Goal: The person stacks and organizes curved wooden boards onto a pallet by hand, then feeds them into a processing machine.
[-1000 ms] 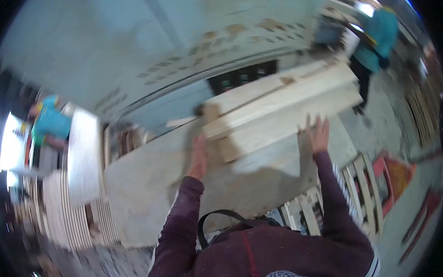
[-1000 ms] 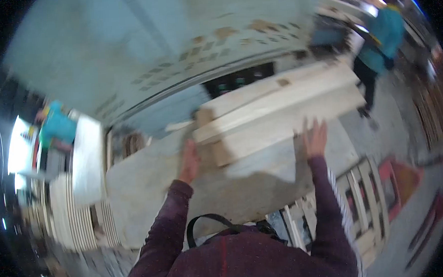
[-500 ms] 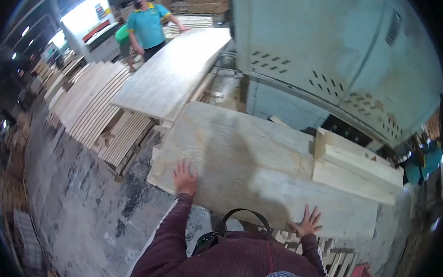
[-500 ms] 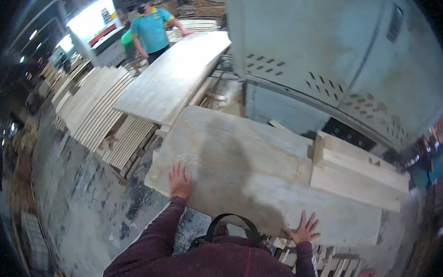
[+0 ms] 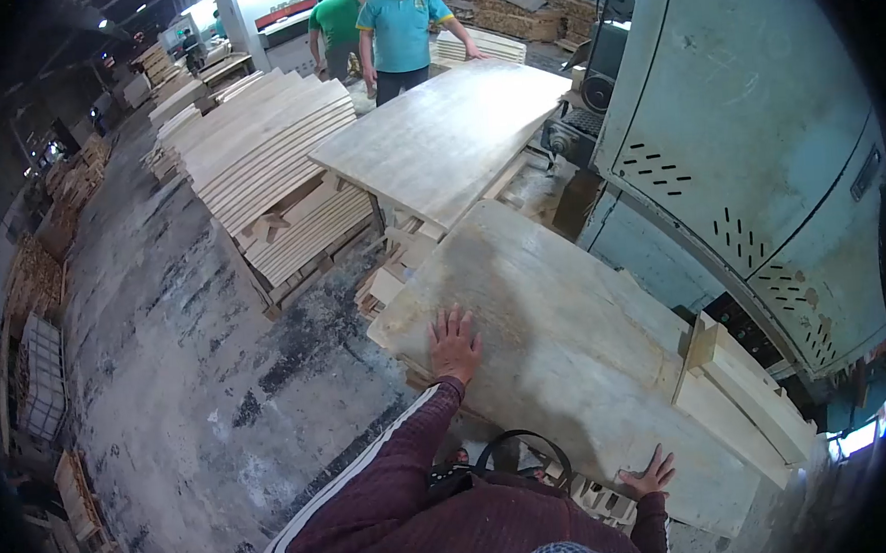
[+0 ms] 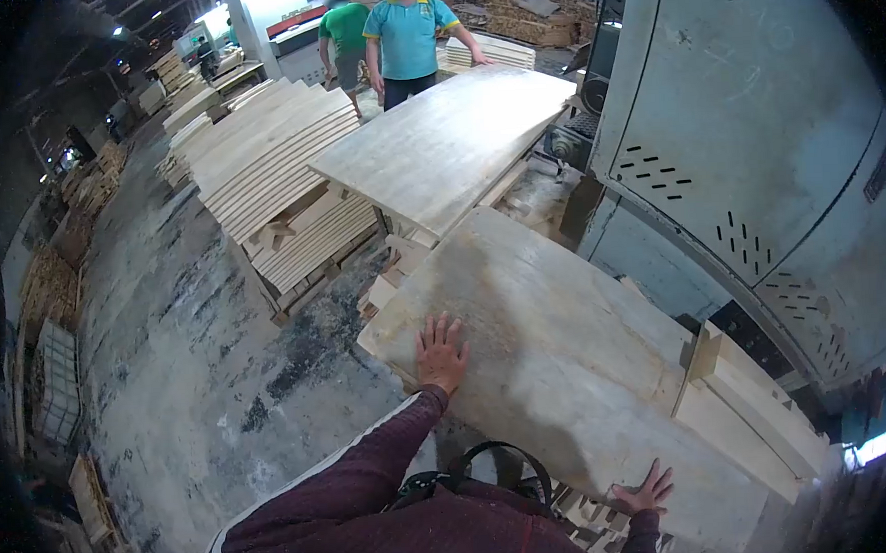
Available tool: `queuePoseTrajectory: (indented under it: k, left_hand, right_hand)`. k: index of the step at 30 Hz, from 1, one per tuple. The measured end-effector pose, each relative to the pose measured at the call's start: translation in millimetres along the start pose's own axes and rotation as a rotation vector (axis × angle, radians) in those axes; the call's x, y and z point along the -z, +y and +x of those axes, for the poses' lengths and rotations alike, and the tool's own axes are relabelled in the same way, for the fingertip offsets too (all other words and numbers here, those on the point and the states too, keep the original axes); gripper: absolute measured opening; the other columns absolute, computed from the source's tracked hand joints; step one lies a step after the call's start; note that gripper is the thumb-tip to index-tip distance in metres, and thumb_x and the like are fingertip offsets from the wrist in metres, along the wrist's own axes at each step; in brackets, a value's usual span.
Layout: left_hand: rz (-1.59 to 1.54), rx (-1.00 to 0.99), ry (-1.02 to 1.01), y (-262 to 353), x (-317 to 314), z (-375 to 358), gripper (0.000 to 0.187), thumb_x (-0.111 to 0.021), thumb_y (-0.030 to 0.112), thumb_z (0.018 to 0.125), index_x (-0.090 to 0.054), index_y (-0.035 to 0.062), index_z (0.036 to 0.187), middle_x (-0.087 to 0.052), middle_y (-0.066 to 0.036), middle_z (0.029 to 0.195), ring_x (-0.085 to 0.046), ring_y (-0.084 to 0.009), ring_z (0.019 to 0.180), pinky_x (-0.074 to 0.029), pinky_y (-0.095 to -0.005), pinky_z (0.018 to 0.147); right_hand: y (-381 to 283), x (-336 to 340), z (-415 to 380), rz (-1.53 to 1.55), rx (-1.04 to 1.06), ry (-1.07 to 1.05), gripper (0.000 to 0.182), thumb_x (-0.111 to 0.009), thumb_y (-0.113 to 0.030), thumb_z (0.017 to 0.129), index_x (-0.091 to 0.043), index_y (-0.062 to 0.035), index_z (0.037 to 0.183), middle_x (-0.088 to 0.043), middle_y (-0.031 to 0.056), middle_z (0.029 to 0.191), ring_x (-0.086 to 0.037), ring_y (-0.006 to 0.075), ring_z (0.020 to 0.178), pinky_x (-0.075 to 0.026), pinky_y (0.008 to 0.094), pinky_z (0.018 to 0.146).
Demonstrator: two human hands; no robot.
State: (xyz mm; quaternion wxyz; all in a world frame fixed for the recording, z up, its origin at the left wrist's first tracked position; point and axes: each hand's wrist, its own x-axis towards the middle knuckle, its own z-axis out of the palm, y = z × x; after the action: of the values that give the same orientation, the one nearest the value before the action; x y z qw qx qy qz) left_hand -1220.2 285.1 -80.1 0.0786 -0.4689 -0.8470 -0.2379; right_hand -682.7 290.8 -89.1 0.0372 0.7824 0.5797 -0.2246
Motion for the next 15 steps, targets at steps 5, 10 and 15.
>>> queuePoseTrajectory:
  k: [5, 10, 15]
  left_hand:
    - [0.017, 0.000, -0.022, -1, -2, -3, 0.051, -0.054, 0.037, 0.089, -0.043, 0.0188, 0.135, -0.035, -0.007, 0.145, -0.027, -0.0310, 0.137, -0.020, -0.0509, 0.112]
    - [0.025, 0.002, -0.027, -8, -6, -6, 0.051, -0.053, 0.038, 0.090, -0.042, 0.0194, 0.136, -0.034, -0.007, 0.146, -0.026, -0.0309, 0.138, -0.018, -0.0509, 0.112]
    - [0.028, 0.000, -0.016, -7, -6, -6, 0.050, -0.053, 0.038, 0.090, -0.043, 0.0188, 0.135, -0.035, -0.007, 0.146, -0.026, -0.0305, 0.138, -0.018, -0.0510, 0.112]
  right_hand:
    - [1, -3, 3, 0.015, -0.006, 0.017, 0.137, -0.084, -0.064, 0.038, -0.004, -0.0422, 0.148, 0.011, 0.0062, 0.158, 0.011, 0.0469, 0.140, -0.009, 0.0811, 0.093]
    - [-2, -11, 4, 0.020, -0.049, 0.038, 0.138, -0.084, -0.063, 0.035, -0.008, -0.0417, 0.148, 0.008, 0.0013, 0.158, 0.008, 0.0409, 0.143, -0.008, 0.0808, 0.094]
    - [-6, -8, 4, 0.065, -0.013, 0.037, 0.139, -0.086, -0.059, 0.035, -0.008, -0.0410, 0.149, 0.007, 0.0045, 0.158, 0.010, 0.0447, 0.141, -0.004, 0.0800, 0.095]
